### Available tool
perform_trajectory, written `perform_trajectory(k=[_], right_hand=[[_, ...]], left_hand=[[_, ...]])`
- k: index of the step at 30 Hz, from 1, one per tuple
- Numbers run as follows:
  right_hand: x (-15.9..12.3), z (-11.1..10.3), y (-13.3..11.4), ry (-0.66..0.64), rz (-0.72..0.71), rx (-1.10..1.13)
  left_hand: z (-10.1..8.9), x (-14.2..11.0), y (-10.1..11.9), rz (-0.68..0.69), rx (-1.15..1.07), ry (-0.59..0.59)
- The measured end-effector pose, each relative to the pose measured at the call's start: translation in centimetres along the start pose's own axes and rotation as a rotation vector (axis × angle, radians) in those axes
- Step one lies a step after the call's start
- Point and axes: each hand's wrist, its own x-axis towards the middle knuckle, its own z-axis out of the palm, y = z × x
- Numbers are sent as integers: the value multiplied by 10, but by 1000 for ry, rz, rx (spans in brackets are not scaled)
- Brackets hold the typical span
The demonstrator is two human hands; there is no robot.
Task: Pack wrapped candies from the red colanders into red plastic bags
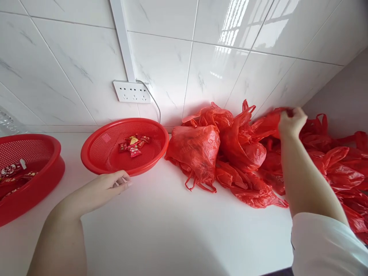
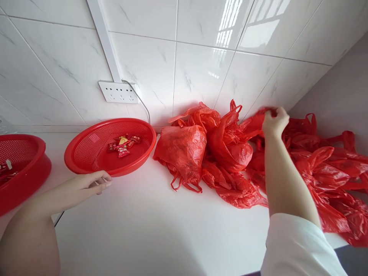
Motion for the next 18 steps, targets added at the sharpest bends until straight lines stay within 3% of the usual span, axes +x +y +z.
perform_trajectory(k=[2,3,5,9,11,13,15,18], right_hand=[[-1,-7,-33,22,-118,184],[-11,-11,-53,-34,-199,322],[-50,-23,-97,-308,-302,471],[-168,-50,-170,-894,-442,516],[-221,-62,-193,-1100,-522,588],[-259,-72,-210,-1218,-560,768],[-280,-81,-222,-1295,-516,983],[-290,-91,-232,-1405,-388,1200]], left_hand=[[-1,-1,-1,14,0,-104],[-1,-1,0,25,-3,-112],[0,-5,6,65,-27,-28],[12,-17,31,233,-158,203],[25,-24,46,388,-237,293],[38,-30,60,565,-224,344],[48,-35,71,623,-154,340],[54,-40,80,633,-51,257]])
